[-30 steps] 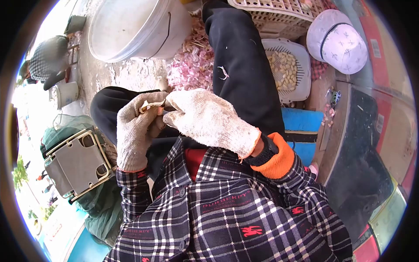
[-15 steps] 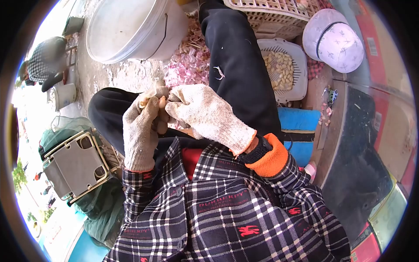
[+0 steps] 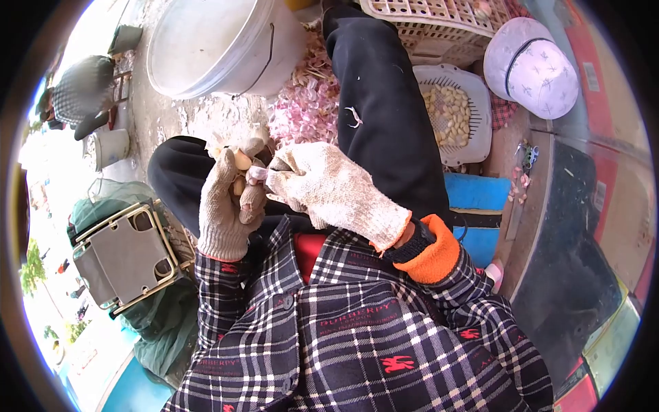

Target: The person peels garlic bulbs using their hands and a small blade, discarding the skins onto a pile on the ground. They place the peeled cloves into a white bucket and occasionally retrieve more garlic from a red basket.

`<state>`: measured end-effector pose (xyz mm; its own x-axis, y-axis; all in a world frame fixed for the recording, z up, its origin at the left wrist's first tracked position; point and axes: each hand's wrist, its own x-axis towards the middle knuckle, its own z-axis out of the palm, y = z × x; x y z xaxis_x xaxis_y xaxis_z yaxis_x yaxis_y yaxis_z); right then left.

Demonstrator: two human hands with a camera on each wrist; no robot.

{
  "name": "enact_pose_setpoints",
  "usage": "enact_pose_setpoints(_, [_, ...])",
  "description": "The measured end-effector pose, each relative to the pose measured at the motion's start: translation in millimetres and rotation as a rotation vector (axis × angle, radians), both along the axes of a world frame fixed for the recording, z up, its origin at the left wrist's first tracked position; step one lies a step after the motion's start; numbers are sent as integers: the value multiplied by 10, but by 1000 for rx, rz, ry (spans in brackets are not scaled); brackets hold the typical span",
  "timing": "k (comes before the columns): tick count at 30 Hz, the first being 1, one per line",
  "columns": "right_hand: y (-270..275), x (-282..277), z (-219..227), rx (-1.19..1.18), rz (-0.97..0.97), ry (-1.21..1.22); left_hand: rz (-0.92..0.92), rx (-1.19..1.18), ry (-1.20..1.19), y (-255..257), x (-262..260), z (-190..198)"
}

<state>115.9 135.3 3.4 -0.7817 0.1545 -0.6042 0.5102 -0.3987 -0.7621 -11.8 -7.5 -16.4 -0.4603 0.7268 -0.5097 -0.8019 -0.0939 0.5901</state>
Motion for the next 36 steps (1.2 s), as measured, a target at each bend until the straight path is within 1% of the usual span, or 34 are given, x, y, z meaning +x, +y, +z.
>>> enact_pose_setpoints(1, [20, -3, -9, -2, -10, 7, -24, 85, -48, -25, -13, -6])
enact_pose_setpoints(2, [47, -12, -17, 0, -23, 14, -25, 84, -46, -28, -16, 6])
enact_pose_setpoints(3, [68, -19, -42, 124, -5, 43, -15, 38, 19, -21, -11, 23])
enact_pose_setpoints(4, [84, -17, -48, 127, -8, 40, -5, -6, 82, -11, 3, 36])
enact_pose_setpoints(5, [92, -10, -51, 227, 2, 55, 13, -21, 155, 1, 30, 59])
enact_pose_setpoints(6, [94, -20, -33, 326, 15, 71, 14, -20, 153, 1, 20, 64])
enact_pose_setpoints(7, [102, -26, 32, 506, 55, 84, -37, -58, 189, -11, -8, 68])
enact_pose_setpoints(8, [92, -42, 23, 504, 56, 84, -89, -98, 225, -19, -27, 81])
enact_pose_setpoints(9, [90, -60, 6, 709, 41, 192, -26, -157, 218, 32, 8, 135])
enact_pose_setpoints(10, [89, -76, -2, 916, 27, 301, -27, -156, 218, 33, 0, 152])
enact_pose_setpoints(11, [107, -100, 105, 968, 113, 251, -40, -188, 234, 23, -11, 166])
enact_pose_setpoints(12, [110, -133, 155, 967, 112, 251, -53, -221, 251, 16, -19, 174])
enact_pose_setpoints(14, [99, -189, 210, 970, 141, 341, -63, -245, 296, 14, -26, 162])
enact_pose_setpoints(15, [108, -205, 216, 964, 182, 313, -75, -267, 339, 12, -26, 157])
enact_pose_setpoints(16, [112, -206, 169, 964, 183, 312, -75, -267, 338, 21, -17, 177])
enact_pose_setpoints(18, [100, -202, 56, 1105, 187, 433, -93, -386, 441, 46, 9, 259])
enact_pose_setpoints(19, [97, -202, 43, 1103, 188, 432, -94, -387, 440, 51, 5, 280])
enact_pose_setpoints(21, [97, -213, 59, 1117, 275, 394, -151, -507, 530, 65, 1, 298])
enact_pose_setpoints(22, [103, -214, 64, 1118, 274, 391, -154, -505, 529, 62, -4, 280])
enact_pose_setpoints(24, [109, -219, 79, 1119, 333, 349, -261, -492, 951, 34, -24, 243])
enact_pose_setpoints(25, [117, -219, 93, 1119, 334, 348, -289, -470, 1049, 39, -39, 258])
enact_pose_setpoints(26, [128, -220, 111, 1113, 344, 350, -289, -470, 1048, 48, -60, 271])
enact_pose_setpoints(28, [140, -223, 130, 1106, 357, 352, -382, -426, 1372, 65, -93, 293])
enact_pose_setpoints(30, [150, -228, 135, 1123, 427, 318, -410, -438, 1342, 69, -90, 323])
enact_pose_setpoints(31, [151, -217, 103, 1122, 427, 318, -437, -450, 1315, 67, -90, 338])
enact_pose_setpoints(33, [152, -181, 30, 1178, 380, 446, -467, -433, 1305, 45, -88, 367])
enact_pose_setpoints(34, [155, -163, 13, 1177, 379, 446, -496, -416, 1294, 34, -87, 375])
enact_pose_setpoints(36, [151, -164, 35, 1227, 412, 475, -476, -400, 1273, 9, -89, 344])
